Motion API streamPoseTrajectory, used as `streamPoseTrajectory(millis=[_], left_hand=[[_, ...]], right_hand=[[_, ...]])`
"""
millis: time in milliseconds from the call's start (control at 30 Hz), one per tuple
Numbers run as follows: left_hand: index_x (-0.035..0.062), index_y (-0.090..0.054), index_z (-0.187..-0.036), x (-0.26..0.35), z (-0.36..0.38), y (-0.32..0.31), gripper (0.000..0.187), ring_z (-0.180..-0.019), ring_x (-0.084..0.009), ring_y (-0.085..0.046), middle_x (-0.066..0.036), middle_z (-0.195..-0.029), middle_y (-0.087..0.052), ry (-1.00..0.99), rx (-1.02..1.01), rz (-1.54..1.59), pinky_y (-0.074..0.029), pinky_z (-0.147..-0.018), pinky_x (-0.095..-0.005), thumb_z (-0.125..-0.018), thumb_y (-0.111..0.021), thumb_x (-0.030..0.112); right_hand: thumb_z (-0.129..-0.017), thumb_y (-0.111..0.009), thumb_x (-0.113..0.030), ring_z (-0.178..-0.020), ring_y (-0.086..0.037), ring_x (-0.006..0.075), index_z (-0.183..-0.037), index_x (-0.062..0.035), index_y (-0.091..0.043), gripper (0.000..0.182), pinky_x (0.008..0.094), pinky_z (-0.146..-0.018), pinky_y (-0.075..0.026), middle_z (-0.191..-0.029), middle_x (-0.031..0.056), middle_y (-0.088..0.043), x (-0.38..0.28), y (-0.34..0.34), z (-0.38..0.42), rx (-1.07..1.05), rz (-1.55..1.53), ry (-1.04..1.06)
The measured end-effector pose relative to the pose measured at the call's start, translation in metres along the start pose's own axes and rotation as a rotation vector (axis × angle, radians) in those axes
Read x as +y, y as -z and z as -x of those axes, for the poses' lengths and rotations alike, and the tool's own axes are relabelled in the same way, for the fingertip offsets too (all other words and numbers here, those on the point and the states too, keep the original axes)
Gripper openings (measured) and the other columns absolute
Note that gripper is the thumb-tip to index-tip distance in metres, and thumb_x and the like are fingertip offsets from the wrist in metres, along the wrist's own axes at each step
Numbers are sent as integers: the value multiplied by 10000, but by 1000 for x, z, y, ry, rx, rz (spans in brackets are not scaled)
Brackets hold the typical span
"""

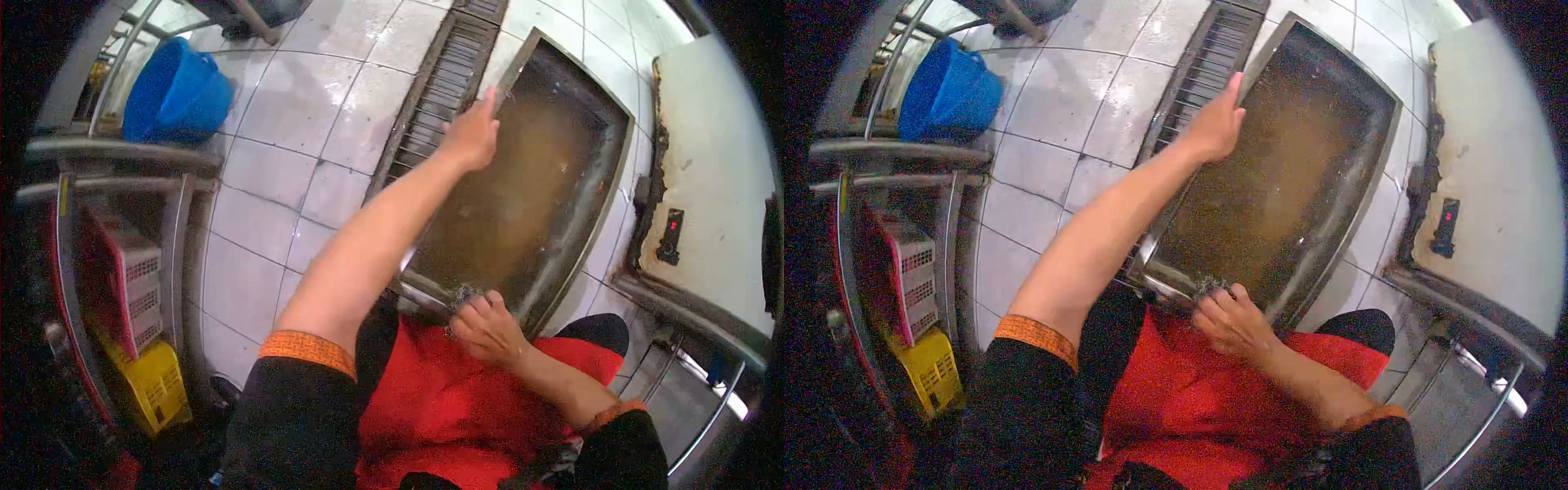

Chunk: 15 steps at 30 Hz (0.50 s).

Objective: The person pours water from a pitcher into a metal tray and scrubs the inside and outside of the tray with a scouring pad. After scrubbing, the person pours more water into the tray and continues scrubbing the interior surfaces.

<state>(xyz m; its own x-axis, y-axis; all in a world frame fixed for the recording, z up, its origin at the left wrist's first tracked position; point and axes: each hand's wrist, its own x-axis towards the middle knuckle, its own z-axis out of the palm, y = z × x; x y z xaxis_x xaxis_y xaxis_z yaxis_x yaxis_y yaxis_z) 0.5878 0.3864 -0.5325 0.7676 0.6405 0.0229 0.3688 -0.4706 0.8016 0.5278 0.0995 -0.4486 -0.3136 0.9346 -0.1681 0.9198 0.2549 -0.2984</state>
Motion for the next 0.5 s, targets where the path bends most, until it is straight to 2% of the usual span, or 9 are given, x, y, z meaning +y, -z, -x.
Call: streamPoseTrajectory(millis=[33, 100, 167, 267, 300, 400, 433, 500], left_hand=[[128, -139, -1472, 2, 6, 8, 600, -1248, -384, -419, -156, -1375, -429, 49, -23, -15, -210, -998, -722, -955, -423, 235], [116, -139, -1470, 19, 13, 29, 599, -1228, -384, -434, -160, -1365, -432, 130, -83, -42, -214, -994, -724, -955, -421, 233], [122, -132, -1476, 22, 9, 29, 604, -1235, -408, -432, -196, -1381, -420, 101, -57, -78, -230, -987, -719, -959, -427, 226], [132, -120, -1480, 15, 18, 21, 607, -1237, -417, -431, -204, -1380, -425, 95, -54, -93, -225, -970, -739, -962, -424, 219], [132, -119, -1480, 16, 17, 22, 607, -1238, -416, -430, -201, -1377, -428, 97, -56, -92, -224, -970, -741, -962, -423, 220], [135, -121, -1479, 16, 15, 24, 605, -1243, -412, -425, -187, -1374, -435, 96, -51, -105, -222, -975, -738, -963, -423, 230], [137, -121, -1479, 15, 14, 25, 605, -1243, -412, -425, -186, -1376, -434, 84, -49, -110, -219, -978, -738, -963, -422, 232], [138, -125, -1478, 17, 12, 28, 601, -1243, -412, -426, -184, -1381, -430, 80, -48, -117, -210, -984, -737, -964, -422, 234]], right_hand=[[-811, -503, -277, -958, -479, 183, -1068, -161, -565, 289, 404, -866, -367, -1036, 3, -538, -2, -2, -14, -2, 40, 48], [-829, -481, -275, -978, -472, 187, -1095, -164, -551, 296, 410, -877, -368, -1071, 13, -520, -22, -2, -60, 67, 218, 173], [-848, -459, -273, -998, -464, 190, -1122, -166, -537, 304, 415, -887, -370, -1106, 24, -503, -32, -4, -100, 148, 423, 317], [-858, -440, -249, -1020, -466, 194, -1119, -169, -539, 291, 414, -893, -371, -1101, 25, -498, -17, -17, -45, 109, 172, 321], [-864, -435, -249, -1058, -465, 195, -1134, -157, -535, 303, 422, -927, -364, -1136, 28, -499, -16, -5, -28, -93, 245, 280], [-852, -448, -264, -1056, -468, 191, -1133, -139, -530, 318, 407, -916, -367, -1133, 27, -502, -18, 3, -49, -39, 200, 301], [-855, -454, -283, -1062, -466, 194, -1148, -125, -524, 340, 399, -952, -357, -1153, 27, -499, -24, 1, -76, -45, 170, 272], [-859, -457, -275, -1064, -465, 203, -1166, -116, -521, 352, 398, -931, -363, -1160, 47, -511, -34, -7, -86, -45, 295, 299]])
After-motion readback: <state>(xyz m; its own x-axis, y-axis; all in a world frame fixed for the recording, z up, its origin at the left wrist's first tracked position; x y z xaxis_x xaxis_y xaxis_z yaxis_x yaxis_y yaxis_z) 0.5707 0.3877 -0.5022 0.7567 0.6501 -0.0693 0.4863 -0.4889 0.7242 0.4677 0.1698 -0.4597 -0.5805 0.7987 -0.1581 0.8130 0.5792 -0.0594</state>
